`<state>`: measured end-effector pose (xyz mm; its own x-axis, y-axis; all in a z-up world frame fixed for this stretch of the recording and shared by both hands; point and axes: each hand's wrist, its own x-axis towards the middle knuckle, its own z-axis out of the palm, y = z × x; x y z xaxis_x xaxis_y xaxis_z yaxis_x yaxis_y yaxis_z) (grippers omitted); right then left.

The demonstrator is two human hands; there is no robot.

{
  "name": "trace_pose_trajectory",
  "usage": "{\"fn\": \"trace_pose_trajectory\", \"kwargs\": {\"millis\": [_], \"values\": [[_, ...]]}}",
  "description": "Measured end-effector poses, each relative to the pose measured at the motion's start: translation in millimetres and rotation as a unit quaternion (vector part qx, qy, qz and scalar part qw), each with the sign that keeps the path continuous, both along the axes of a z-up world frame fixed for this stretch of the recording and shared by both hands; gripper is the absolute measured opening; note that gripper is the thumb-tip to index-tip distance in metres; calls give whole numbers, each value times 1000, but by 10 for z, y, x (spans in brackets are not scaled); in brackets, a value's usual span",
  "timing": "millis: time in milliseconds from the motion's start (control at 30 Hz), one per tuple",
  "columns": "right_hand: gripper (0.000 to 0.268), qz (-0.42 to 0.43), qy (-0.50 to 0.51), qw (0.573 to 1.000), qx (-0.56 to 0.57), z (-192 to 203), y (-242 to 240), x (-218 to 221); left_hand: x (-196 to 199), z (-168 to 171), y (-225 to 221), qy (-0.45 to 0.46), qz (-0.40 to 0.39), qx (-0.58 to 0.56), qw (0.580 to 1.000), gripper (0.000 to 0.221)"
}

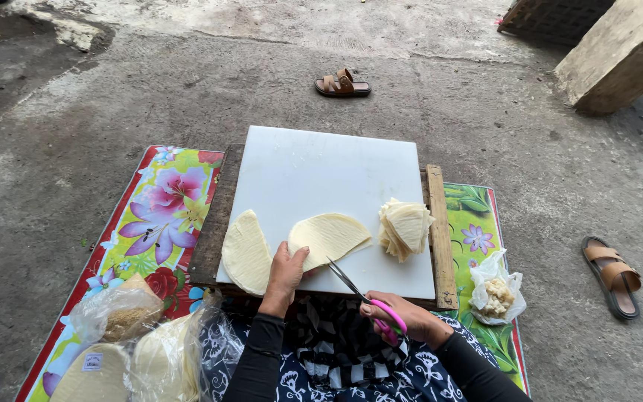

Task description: The person cuts stacks of round dough sheets into segments using scissors and puts the cut pieces into a plastic bag.

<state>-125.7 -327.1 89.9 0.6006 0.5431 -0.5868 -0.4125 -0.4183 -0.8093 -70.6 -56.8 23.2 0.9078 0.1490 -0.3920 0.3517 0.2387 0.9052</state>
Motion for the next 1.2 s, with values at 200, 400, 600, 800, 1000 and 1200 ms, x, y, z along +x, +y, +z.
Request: {"fn": "trace_pose_trajectory", "kwargs": {"millis": [200, 400, 600, 800, 1000, 1200], "values": [[51, -29, 39, 998, 30, -103, 151, 109, -15, 64, 12, -1, 16, -37, 999, 57], [51, -13, 23, 999, 32, -164, 192, 292, -67, 107, 1, -36, 19, -6, 999, 74], [48, -23, 35, 999, -3, -125, 184, 335, -51, 103, -3, -16, 9, -11, 1000, 80], [47, -27, 23, 999, -20, -105, 214, 372, -45, 139, 10, -3, 5, -9, 1000, 82], [50, -12, 12, 1000, -24, -114, 167, 370, -47, 200, 8, 8, -4, 1, 1000, 82], [51, 0, 6, 1000, 6, -77, 188, 430, -38, 205, 22, 14, -7, -10, 1000, 83]]}}
